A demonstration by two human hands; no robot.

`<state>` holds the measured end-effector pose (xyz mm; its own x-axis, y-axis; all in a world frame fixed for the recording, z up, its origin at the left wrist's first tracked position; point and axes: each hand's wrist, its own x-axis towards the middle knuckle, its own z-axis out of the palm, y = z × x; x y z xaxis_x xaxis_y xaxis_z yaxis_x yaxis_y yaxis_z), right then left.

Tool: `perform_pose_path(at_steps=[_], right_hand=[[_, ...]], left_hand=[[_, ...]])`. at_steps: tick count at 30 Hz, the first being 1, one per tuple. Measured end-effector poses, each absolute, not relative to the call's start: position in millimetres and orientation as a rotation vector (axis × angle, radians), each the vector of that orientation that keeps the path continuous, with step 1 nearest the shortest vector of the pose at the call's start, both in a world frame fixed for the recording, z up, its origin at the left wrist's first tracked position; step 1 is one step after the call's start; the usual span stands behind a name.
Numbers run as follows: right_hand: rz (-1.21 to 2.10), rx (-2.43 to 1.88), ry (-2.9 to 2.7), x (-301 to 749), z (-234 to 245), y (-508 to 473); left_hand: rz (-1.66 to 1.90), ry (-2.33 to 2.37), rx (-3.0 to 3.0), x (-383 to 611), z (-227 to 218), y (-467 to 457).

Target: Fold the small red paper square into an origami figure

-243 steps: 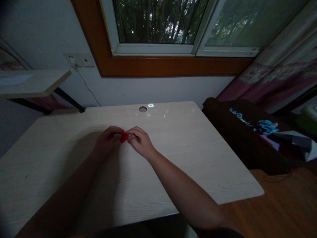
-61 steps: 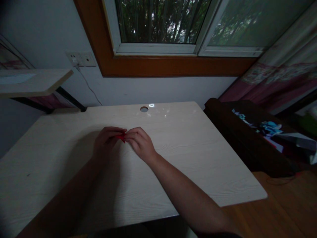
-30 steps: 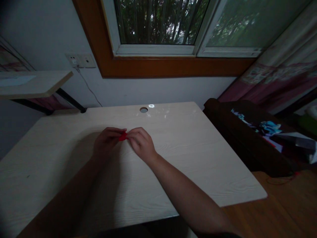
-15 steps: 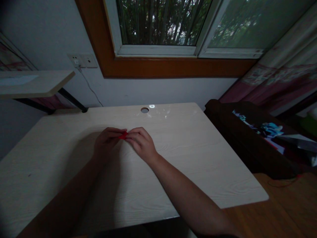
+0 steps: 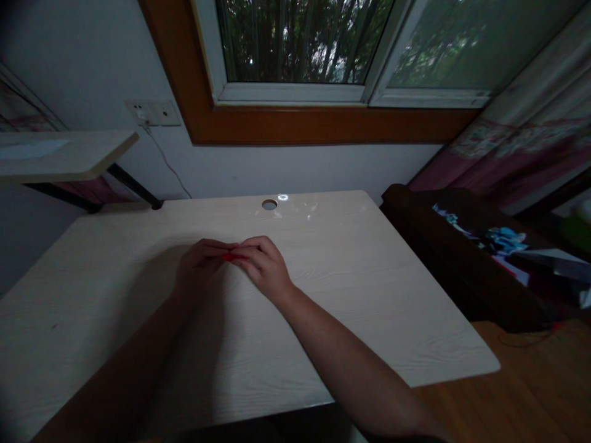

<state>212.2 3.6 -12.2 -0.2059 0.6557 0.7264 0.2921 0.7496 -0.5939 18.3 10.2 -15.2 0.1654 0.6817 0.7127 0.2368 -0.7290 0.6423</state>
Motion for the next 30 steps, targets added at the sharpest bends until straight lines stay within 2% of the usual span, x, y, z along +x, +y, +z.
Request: perform_pose_path(at_steps=[30], right_hand=[[0.352,-0.743,-1.811,213.1,-9.5,4.0]], left_hand=[[1.520,0.914,2.108,18.8,-15.7,7.1]])
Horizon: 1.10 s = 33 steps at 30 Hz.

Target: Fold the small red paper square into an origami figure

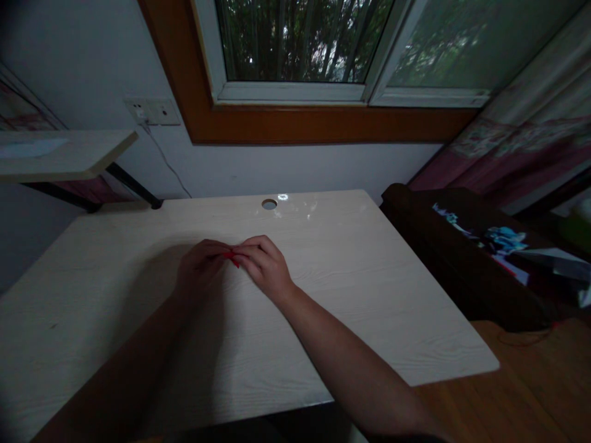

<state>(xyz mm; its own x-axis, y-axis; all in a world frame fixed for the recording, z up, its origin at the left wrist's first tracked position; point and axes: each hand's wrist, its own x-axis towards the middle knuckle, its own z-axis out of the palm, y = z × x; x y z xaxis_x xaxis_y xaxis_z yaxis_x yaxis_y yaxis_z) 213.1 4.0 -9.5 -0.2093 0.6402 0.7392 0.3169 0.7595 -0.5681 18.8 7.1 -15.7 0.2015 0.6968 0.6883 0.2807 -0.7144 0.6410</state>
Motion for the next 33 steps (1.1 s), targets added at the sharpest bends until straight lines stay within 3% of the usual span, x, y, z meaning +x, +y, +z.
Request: perform_pose_path(at_steps=[33], right_hand=[[0.341,-0.758,-1.814,212.9,-12.5,5.2]], left_hand=[[1.543,0.912,2.116,21.7,-12.7,5.8]])
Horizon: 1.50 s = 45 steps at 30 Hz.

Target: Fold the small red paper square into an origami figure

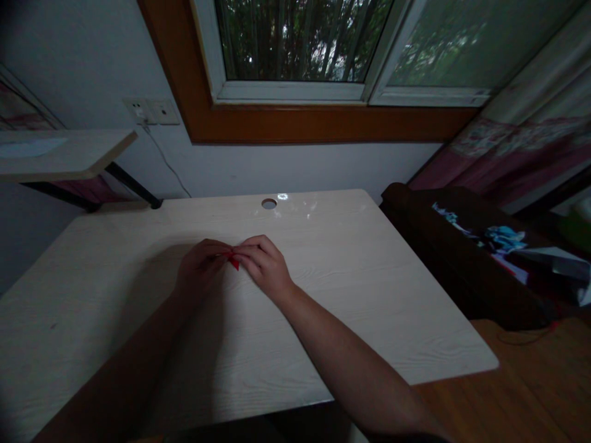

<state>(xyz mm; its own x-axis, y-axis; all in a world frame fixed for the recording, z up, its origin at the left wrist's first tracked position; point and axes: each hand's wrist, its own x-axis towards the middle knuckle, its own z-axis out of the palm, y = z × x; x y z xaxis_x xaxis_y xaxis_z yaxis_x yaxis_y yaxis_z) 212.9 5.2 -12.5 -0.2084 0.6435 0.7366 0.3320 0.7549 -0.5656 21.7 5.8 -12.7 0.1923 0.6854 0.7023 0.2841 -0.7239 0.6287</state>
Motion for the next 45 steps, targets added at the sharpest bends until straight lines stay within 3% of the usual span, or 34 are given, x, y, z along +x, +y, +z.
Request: perform_pose_path(at_steps=[45], right_hand=[[0.392,-0.757,-1.785,211.2,-13.2,5.3]], left_hand=[[1.488,0.924,1.977,21.2,-14.5,4.2]])
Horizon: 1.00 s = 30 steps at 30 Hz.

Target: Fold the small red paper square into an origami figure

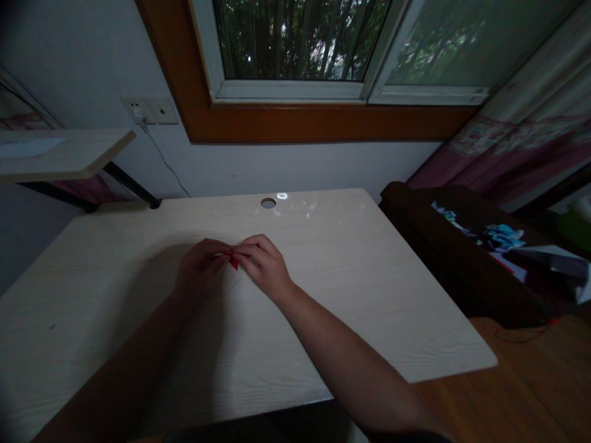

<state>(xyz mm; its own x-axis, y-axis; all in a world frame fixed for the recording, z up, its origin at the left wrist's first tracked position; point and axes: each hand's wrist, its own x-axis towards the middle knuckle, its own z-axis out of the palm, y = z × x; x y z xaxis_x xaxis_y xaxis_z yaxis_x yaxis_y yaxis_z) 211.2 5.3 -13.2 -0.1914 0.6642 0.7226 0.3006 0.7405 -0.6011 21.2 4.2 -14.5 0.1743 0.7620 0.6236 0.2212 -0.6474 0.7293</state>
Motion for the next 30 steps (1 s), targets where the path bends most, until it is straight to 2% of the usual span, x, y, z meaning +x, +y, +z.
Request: perform_pose_path(at_steps=[30], right_hand=[[0.456,-0.795,-1.713,211.1,-13.8,8.5]], left_hand=[[1.523,1.078,1.618,26.0,-17.5,5.4]])
